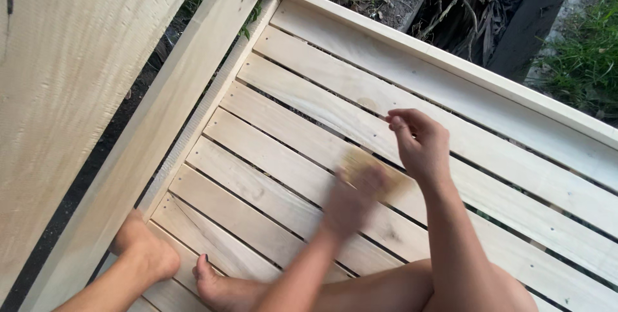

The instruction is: The person sits on an unfinished slatted wooden bench outdoors and sands its planks by hand using a sanding sponge, working across different boards and edges, briefly switching to a dark sanding block, and continuing to rub the sponge over the wood surface.

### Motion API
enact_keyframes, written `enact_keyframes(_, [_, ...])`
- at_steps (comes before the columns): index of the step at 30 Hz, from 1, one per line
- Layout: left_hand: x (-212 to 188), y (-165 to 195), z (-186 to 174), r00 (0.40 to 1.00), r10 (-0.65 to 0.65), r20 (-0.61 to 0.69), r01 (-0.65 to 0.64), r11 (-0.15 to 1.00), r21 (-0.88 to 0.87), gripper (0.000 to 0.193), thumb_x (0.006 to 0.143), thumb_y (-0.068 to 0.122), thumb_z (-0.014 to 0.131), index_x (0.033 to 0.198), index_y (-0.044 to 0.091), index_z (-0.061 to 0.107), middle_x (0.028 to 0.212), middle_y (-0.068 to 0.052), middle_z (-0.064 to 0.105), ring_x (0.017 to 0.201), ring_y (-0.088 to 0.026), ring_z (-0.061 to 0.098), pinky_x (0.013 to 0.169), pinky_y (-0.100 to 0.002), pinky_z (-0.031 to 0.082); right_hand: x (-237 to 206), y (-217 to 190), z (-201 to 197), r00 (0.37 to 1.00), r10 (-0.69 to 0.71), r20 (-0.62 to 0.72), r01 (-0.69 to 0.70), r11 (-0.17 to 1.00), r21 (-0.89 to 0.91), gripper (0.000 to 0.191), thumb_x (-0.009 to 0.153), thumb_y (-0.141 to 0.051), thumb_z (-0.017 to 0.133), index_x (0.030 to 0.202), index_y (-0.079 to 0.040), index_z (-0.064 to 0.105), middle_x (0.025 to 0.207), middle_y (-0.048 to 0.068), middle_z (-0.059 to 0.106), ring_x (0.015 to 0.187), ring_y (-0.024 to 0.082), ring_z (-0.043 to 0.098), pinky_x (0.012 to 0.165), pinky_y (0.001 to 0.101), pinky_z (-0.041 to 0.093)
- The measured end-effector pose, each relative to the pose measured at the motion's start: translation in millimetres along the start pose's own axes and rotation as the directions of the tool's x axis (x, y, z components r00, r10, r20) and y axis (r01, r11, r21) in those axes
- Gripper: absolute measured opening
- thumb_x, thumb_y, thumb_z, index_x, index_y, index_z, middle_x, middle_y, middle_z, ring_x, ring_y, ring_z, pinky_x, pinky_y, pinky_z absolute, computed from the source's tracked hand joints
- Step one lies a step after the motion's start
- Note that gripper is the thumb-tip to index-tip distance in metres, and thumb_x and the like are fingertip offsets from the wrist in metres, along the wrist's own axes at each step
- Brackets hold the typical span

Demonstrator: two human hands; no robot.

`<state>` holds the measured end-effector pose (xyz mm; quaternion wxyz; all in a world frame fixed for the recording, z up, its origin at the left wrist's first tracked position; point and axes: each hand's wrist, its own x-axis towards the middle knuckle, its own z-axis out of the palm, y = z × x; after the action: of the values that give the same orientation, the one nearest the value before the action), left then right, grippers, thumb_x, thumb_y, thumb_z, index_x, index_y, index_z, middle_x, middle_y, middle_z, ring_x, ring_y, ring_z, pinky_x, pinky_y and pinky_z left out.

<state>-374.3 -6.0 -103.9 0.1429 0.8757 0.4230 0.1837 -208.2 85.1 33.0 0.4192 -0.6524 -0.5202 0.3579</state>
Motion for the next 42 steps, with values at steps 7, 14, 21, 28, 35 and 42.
enact_keyframes(7, [24,-206,-91,0.794,-0.535,-0.29,0.604,0.745,0.282,0.051,0.109,0.03,0.047,0.157,0.02,0.036,0.163,-0.004,0.04,0.149,-0.026,0.039,0.119,-0.072,0.016,5,2,0,1.0,-0.024,-0.009,0.024,0.997,0.069,0.02,0.103,-0.008,0.06,0.113,0.004,0.073,0.101,0.012,0.077,0.095,0.016,0.075,0.087,0.0288,0.06])
enact_keyframes(14, [66,-2,2,0.992,-0.113,-0.062,0.123,0.974,0.192,0.054,0.096,0.022,0.056,0.148,0.009,0.053,0.156,-0.012,0.051,0.147,-0.024,0.047,0.111,-0.073,0.03,11,11,0,0.985,-0.079,-0.154,0.104,0.981,0.164,0.026,0.108,-0.012,0.053,0.122,0.004,0.068,0.108,0.013,0.075,0.104,0.018,0.072,0.095,0.0317,0.057])
enact_keyframes(21, [87,-102,-15,0.984,0.001,-0.18,0.053,0.955,0.293,0.069,0.097,0.006,0.046,0.163,0.022,0.035,0.169,-0.002,0.042,0.153,-0.018,0.046,0.113,-0.063,0.039,7,22,-7,0.974,-0.062,-0.216,0.077,0.995,0.061,0.037,0.11,-0.02,0.045,0.136,0.001,0.06,0.133,0.016,0.065,0.129,0.023,0.06,0.11,0.0361,0.047])
enact_keyframes(28, [126,-224,-57,0.848,-0.336,-0.411,0.476,0.823,0.31,0.053,0.1,0.03,0.053,0.148,0.011,0.048,0.153,-0.01,0.049,0.139,-0.031,0.045,0.114,-0.067,0.031,16,19,8,0.982,-0.093,-0.163,0.107,0.991,0.083,0.035,0.109,-0.02,0.048,0.132,0.001,0.063,0.127,0.014,0.071,0.124,0.023,0.064,0.109,0.0346,0.046])
enact_keyframes(35, [189,-66,18,0.989,-0.036,-0.142,0.051,0.994,0.102,0.059,0.09,0.024,0.058,0.149,0.028,0.049,0.158,0.0,0.047,0.145,-0.021,0.043,0.116,-0.068,0.025,18,32,0,0.969,0.024,-0.247,-0.015,0.999,0.039,0.032,0.108,-0.016,0.05,0.13,0.0,0.066,0.12,0.014,0.072,0.116,0.019,0.066,0.1,0.0317,0.049])
enact_keyframes(42, [178,-282,-83,0.827,-0.56,-0.054,0.547,0.778,0.311,0.055,0.103,0.038,0.029,0.156,0.023,0.03,0.163,-0.001,0.029,0.149,-0.02,0.027,0.121,-0.062,0.009,17,33,8,0.939,-0.147,-0.312,0.153,0.988,-0.006,0.03,0.11,-0.013,0.052,0.135,0.001,0.063,0.126,0.015,0.067,0.117,0.022,0.063,0.102,0.033,0.05])
